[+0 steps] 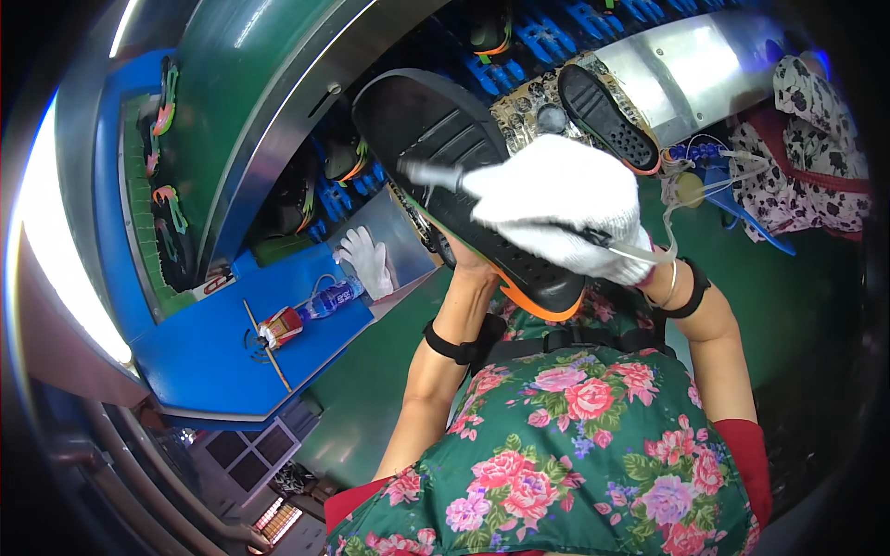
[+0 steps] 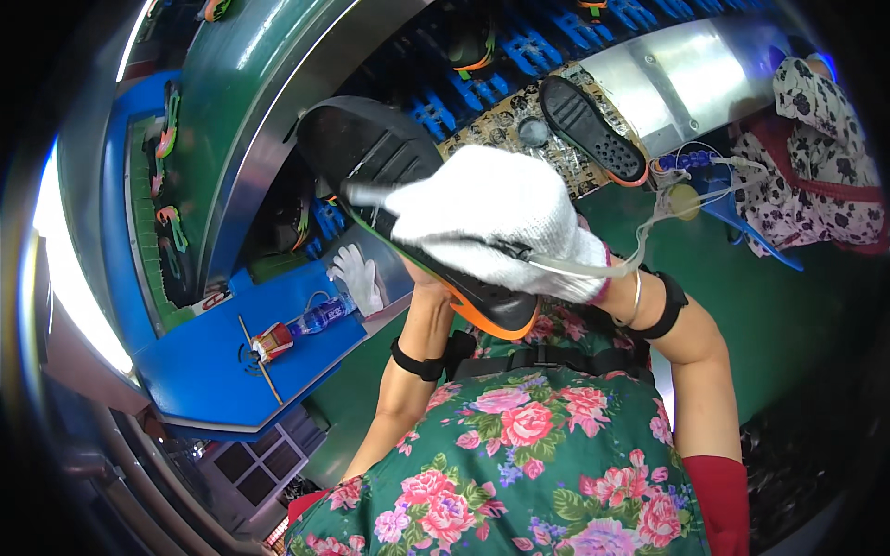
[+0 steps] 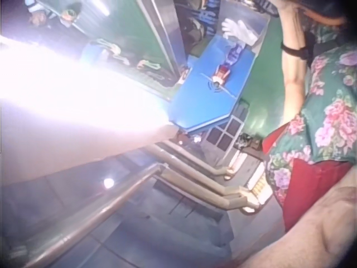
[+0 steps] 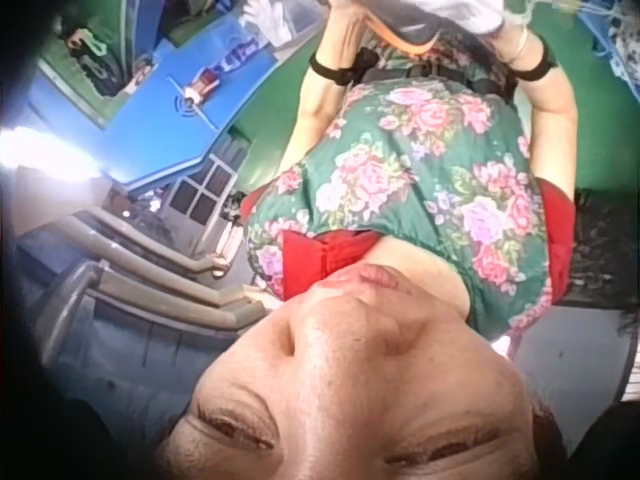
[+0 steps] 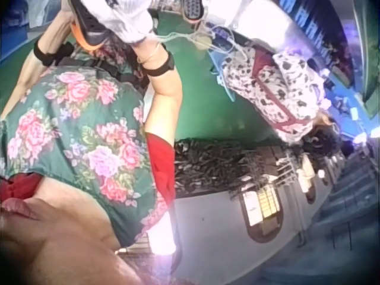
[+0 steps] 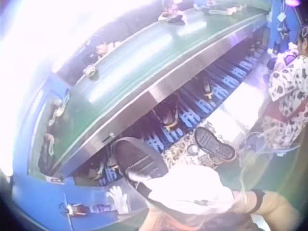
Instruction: The person picks up a shoe from a conveyor belt, applies a substance to the sole with a brush, and places it back on the belt. This process is repeated for several shoes and individual soles throughout the video.
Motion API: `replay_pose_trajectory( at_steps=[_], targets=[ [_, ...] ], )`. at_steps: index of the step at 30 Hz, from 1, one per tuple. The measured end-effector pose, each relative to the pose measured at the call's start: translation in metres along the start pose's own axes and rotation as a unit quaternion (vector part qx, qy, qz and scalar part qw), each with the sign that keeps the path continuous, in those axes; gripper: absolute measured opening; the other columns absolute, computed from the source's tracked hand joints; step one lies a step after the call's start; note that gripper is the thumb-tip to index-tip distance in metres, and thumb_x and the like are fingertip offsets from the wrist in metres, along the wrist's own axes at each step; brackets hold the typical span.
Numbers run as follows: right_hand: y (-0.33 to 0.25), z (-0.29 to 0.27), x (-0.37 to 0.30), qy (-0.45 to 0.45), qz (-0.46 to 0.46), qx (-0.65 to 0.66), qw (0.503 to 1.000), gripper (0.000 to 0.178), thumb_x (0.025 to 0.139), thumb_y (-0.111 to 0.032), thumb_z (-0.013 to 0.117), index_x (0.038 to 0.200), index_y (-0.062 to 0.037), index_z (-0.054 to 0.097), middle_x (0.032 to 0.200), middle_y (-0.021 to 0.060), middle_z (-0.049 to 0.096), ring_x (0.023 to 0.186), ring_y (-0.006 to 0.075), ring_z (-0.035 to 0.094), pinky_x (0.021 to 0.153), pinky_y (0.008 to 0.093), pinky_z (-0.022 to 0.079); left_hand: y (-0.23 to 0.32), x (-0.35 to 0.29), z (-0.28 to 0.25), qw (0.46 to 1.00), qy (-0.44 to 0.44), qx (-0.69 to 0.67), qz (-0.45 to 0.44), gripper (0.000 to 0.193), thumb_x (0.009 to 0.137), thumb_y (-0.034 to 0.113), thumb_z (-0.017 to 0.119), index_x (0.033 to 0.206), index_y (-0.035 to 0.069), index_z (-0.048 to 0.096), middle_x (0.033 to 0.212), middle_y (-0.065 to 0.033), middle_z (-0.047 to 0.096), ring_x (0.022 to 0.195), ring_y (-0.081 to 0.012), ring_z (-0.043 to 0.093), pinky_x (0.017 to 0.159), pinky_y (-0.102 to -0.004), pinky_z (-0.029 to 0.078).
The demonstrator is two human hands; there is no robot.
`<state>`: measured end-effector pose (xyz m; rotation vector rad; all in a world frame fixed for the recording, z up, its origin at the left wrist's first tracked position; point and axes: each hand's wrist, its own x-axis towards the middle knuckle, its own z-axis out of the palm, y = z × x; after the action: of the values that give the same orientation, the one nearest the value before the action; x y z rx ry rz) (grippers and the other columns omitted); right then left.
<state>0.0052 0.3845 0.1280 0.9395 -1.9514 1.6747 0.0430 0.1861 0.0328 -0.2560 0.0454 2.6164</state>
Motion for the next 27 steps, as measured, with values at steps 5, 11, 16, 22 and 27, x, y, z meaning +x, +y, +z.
replay_pose_trajectory(
  at_steps=[5,11,16,22,27],
  targets=[
    [-0.005,0.016,-0.011,-0.033,-0.043,-0.040,0.998,0.030,0.084,-0.010,0.076,0.114,-0.0100,0.076,0.109,0.0085,0.077,0.092,0.0265,0.072,0.077,0.0355,0.059,0.005,-0.001,-0.005,1.000,0.017,0.023,-0.013,0.128,0.074,0.103,0.025,0.150,0.001,0.045,0.139,-0.0215,0.060,0.125,-0.0362,0.062,0.109,-0.0492,0.049],
    [0.002,0.005,-0.015,-0.030,-0.013,-0.036,0.999,0.031,0.084,-0.012,0.076,0.115,-0.0116,0.077,0.110,0.0080,0.077,0.090,0.0261,0.073,0.077,0.0365,0.060,0.013,-0.002,-0.009,0.997,0.054,0.054,0.005,0.128,0.075,0.103,0.027,0.148,0.000,0.047,0.136,-0.0217,0.062,0.123,-0.0356,0.063,0.107,-0.0483,0.050],
    [-0.004,0.006,-0.022,-0.064,-0.041,0.003,0.997,0.032,0.084,-0.010,0.077,0.116,-0.0133,0.077,0.110,0.0067,0.077,0.092,0.0257,0.073,0.082,0.0381,0.060,0.010,0.024,-0.024,0.946,-0.035,0.313,0.073,0.120,0.073,0.103,0.035,0.123,-0.003,0.059,0.109,-0.0154,0.069,0.099,-0.0256,0.069,0.084,-0.0387,0.058],
    [-0.007,0.018,-0.038,-0.034,-0.003,-0.027,0.999,0.033,0.085,-0.008,0.076,0.118,-0.0131,0.077,0.110,0.0080,0.076,0.095,0.0265,0.072,0.092,0.0377,0.058,0.012,0.023,0.021,0.984,-0.045,0.169,-0.012,0.134,0.056,0.112,0.032,0.119,-0.004,0.059,0.107,-0.0168,0.068,0.107,-0.0326,0.065,0.095,-0.0456,0.054],
    [-0.007,0.007,-0.032,-0.042,0.077,0.103,0.991,0.026,0.084,-0.010,0.078,0.109,-0.0169,0.081,0.102,0.0012,0.077,0.093,0.0236,0.073,0.088,0.0366,0.058,0.013,0.027,0.030,0.986,-0.092,0.138,0.020,0.127,0.061,0.106,0.047,0.121,-0.005,0.057,0.107,-0.0210,0.067,0.111,-0.0358,0.063,0.101,-0.0505,0.052]
  ],
)
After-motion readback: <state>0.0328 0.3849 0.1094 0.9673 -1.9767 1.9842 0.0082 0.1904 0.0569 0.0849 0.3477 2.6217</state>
